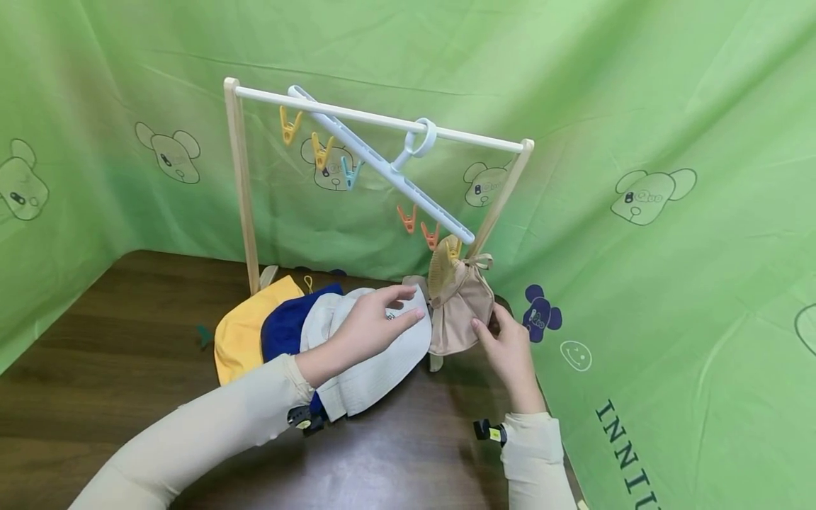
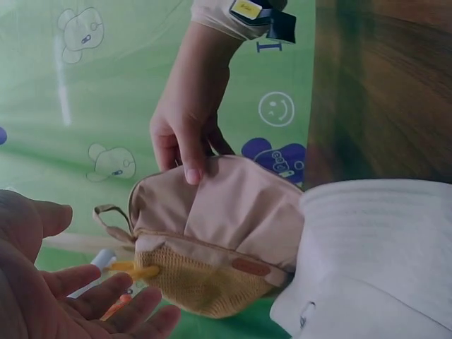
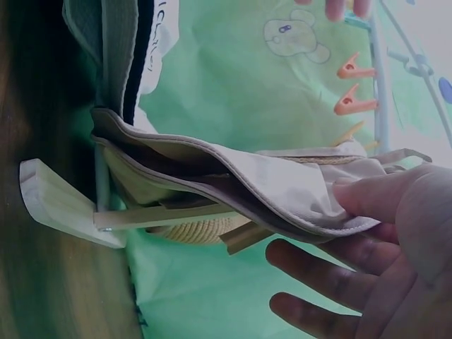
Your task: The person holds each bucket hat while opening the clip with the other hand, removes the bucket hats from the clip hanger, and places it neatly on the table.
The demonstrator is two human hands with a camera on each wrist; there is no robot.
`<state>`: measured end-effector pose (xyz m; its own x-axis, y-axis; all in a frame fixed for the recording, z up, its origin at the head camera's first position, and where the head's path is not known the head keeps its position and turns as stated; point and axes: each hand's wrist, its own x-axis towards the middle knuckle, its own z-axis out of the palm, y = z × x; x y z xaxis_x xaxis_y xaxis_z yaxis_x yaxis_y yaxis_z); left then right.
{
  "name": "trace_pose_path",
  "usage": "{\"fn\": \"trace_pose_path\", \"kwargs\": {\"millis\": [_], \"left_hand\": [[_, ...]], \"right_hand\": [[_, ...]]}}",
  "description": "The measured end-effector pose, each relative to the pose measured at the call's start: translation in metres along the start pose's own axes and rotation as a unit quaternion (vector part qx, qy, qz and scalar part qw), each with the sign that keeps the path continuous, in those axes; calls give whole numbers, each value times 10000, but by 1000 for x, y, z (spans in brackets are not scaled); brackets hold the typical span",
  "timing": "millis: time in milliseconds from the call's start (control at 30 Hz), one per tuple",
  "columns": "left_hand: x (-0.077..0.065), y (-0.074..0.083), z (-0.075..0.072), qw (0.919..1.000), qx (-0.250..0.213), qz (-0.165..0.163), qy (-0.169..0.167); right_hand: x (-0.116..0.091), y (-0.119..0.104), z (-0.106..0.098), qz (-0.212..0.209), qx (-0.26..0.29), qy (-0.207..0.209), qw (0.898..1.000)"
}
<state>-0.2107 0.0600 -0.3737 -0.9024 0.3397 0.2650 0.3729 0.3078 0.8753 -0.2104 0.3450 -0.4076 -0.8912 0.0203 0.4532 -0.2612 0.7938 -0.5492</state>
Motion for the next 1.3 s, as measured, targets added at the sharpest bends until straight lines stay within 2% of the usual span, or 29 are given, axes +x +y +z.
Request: {"fn": "trace_pose_path", "kwargs": {"millis": [267,600,833,1100,1300], "left_hand": [[28,12,19,9999,89,-102,68],[62,31,38,9996,139,-179,161],[78,36,42,9982,193,-269,494],[90,45,41,9976,40,-360,591],[100,49,43,9969,227,-343,673]], "right_hand": [[-1,0,0,-61,63,60,9999],[-1,-6,0,14,519,87,9986],[-2,-9,5,-117,664,300,9973],[-1,-13,0,-206,691,418,9965],[-1,-13,-6,-225,724,374,9964]]}}
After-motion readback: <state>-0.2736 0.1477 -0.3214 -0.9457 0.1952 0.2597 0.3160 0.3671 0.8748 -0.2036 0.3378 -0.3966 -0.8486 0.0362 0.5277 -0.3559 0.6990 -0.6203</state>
